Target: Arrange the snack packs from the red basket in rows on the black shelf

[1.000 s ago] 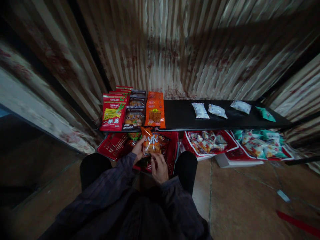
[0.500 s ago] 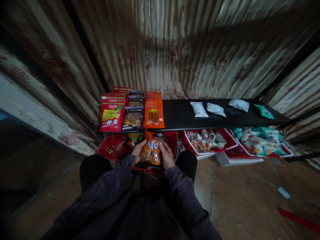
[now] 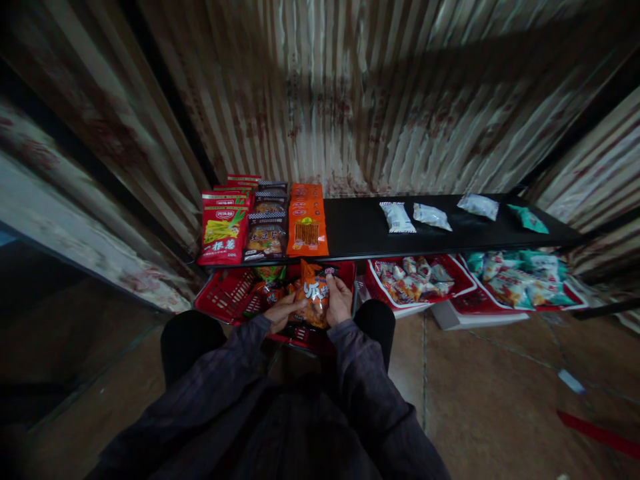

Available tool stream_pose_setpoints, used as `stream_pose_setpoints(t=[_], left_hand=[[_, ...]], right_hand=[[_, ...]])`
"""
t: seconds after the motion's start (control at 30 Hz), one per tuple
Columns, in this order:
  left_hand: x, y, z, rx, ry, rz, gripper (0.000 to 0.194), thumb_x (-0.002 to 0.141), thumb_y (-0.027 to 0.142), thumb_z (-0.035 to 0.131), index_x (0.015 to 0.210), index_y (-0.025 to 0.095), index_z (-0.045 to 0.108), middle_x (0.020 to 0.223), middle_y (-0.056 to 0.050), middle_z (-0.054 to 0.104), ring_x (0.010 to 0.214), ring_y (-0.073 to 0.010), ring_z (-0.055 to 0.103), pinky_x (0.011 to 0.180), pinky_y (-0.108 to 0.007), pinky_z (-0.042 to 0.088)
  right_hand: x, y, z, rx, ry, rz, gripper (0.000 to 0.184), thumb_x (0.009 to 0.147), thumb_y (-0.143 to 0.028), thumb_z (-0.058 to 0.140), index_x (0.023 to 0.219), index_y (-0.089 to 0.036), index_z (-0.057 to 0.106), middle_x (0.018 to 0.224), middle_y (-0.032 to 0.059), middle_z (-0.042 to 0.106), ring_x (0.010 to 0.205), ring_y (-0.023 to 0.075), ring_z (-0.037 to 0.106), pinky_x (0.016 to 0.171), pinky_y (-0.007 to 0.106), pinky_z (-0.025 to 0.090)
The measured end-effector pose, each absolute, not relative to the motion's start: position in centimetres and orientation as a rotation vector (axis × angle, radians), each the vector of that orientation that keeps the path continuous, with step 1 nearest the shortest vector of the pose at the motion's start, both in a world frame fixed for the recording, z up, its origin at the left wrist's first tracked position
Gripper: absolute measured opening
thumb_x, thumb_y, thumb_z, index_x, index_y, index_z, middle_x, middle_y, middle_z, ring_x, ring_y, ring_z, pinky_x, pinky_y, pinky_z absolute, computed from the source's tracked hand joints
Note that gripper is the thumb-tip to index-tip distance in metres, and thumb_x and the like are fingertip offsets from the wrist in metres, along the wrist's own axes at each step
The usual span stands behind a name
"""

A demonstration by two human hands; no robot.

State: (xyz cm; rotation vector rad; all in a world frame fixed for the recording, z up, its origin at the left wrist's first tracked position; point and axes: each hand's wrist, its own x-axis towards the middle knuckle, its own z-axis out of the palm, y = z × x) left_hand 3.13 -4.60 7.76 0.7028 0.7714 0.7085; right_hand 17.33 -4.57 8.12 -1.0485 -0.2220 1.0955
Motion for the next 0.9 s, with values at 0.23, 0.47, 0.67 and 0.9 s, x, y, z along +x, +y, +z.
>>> stream_pose_setpoints(t=[0.23,0.47,0.67,0.9], left_hand=[[3.3,-5.1,8.1,0.798,0.752,0.720,0.062,0.048,0.034,0.096,0.104,0.018,0.073,0.104,-0.011,0.076,0.108,-0.0326,0.067,0.103,-0.045,0.045],[3.9,-5.5,6.5,0.704,0.725,0.787,0.057,0.057,0.038,0.092,0.108,0.018,0.072,0.110,-0.012,0.075,0.105,-0.0309,0.069,0.101,-0.043,0.047],[4.3,-5.4,6.6,0.681,0.708,0.794,0.051,0.067,0.035,0.086,0.113,0.020,0.071,0.108,-0.009,0.076,0.101,-0.0271,0.071,0.100,-0.041,0.048],[4.8,-4.4,7.5,0.683,0.710,0.853,0.050,0.067,0.037,0.086,0.111,0.018,0.072,0.110,-0.011,0.075,0.106,-0.0285,0.069,0.104,-0.043,0.045]], right_hand=[[17.6,-4.0,7.7,-1.047,-0.235,1.079,0.041,0.052,-0.044,0.089,0.073,-0.019,0.063,0.059,-0.0041,0.070,0.049,0.0139,0.065,0.049,0.025,0.055],[18.1,-4.2,7.6,-1.051,-0.232,1.092,0.040,0.053,-0.042,0.089,0.074,-0.019,0.065,0.060,-0.0027,0.071,0.050,0.0155,0.066,0.050,0.027,0.055],[18.8,-4.2,8.0,-1.009,-0.266,1.129,0.041,0.054,-0.045,0.089,0.077,-0.019,0.066,0.063,-0.0026,0.072,0.054,0.0153,0.066,0.053,0.027,0.055],[18.9,-5.6,8.5,-1.012,-0.436,1.190,0.044,0.060,-0.048,0.085,0.092,-0.020,0.070,0.084,0.0016,0.077,0.074,0.0200,0.072,0.069,0.032,0.060]])
